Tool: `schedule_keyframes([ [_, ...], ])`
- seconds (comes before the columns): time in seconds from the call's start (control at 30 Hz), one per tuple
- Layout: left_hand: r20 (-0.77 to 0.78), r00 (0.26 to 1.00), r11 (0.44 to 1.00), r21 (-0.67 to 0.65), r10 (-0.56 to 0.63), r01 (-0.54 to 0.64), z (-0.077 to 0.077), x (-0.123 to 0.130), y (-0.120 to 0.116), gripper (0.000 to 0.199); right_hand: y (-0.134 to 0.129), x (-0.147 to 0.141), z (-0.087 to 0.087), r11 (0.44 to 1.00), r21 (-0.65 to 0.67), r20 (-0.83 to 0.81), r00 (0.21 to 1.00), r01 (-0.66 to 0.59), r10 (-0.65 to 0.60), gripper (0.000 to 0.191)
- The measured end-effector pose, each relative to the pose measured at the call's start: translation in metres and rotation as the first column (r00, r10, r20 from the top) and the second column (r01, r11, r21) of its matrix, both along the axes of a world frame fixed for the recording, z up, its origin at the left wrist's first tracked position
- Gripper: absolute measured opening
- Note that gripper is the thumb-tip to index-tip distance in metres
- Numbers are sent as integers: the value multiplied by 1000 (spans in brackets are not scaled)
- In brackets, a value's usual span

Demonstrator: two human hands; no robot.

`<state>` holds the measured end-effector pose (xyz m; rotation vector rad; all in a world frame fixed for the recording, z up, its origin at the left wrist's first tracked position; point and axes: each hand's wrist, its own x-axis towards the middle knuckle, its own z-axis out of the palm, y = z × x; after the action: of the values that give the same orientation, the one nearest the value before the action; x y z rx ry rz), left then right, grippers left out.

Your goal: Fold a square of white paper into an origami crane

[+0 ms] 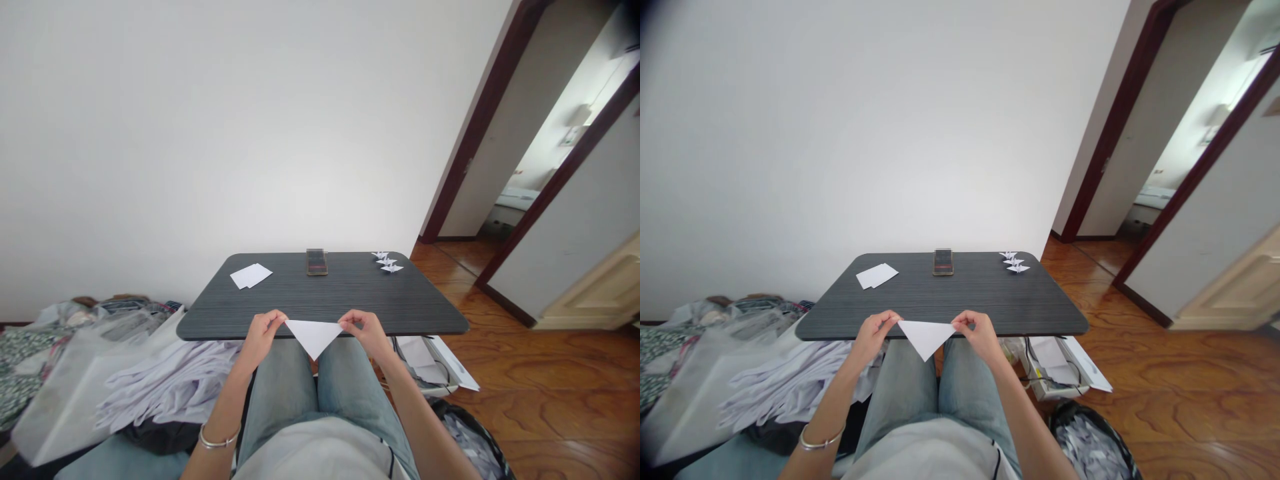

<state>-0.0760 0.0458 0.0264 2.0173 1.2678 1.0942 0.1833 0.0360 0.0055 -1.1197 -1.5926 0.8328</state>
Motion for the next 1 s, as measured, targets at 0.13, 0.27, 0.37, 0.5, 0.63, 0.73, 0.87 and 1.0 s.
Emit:
schedule_keyframes([
  [0.13, 209, 973, 994, 2, 103, -106, -8, -2, 2, 30, 2, 4, -7, 998, -14, -108, 992, 60, -61, 11],
  [0.27, 483, 876, 982, -158, -13, 102, -17, 11, 1, 33, 2, 3, -11, 996, -48, -234, 969, 73, -82, 16],
  [0.37, 617, 780, 942, -188, -105, 276, -21, 28, -2, 51, 1, -2, -11, 995, -82, -310, 948, 54, -77, 20],
  [0.5, 746, 656, 912, -179, -118, 368, -24, 45, -6, 59, -1, -7, -12, 992, -125, -355, 932, 30, -72, 23],
  [0.63, 816, 570, 899, -172, -99, 403, -24, 51, -9, 51, -1, -10, -16, 987, -161, -400, 913, 21, -84, 24],
  [0.73, 848, 522, 893, -162, -92, 421, -23, 53, -11, 48, -1, -13, -19, 985, -171, -419, 905, -5, -68, 23],
  [0.87, 885, 460, 884, -158, -70, 439, -23, 56, -10, 42, -2, -17, -19, 988, -153, -416, 908, -23, -43, 20],
  [1.0, 918, 394, 871, -163, -39, 464, -25, 57, -9, 33, -5, -19, -19, 991, -120, -427, 904, -54, -2, 20],
])
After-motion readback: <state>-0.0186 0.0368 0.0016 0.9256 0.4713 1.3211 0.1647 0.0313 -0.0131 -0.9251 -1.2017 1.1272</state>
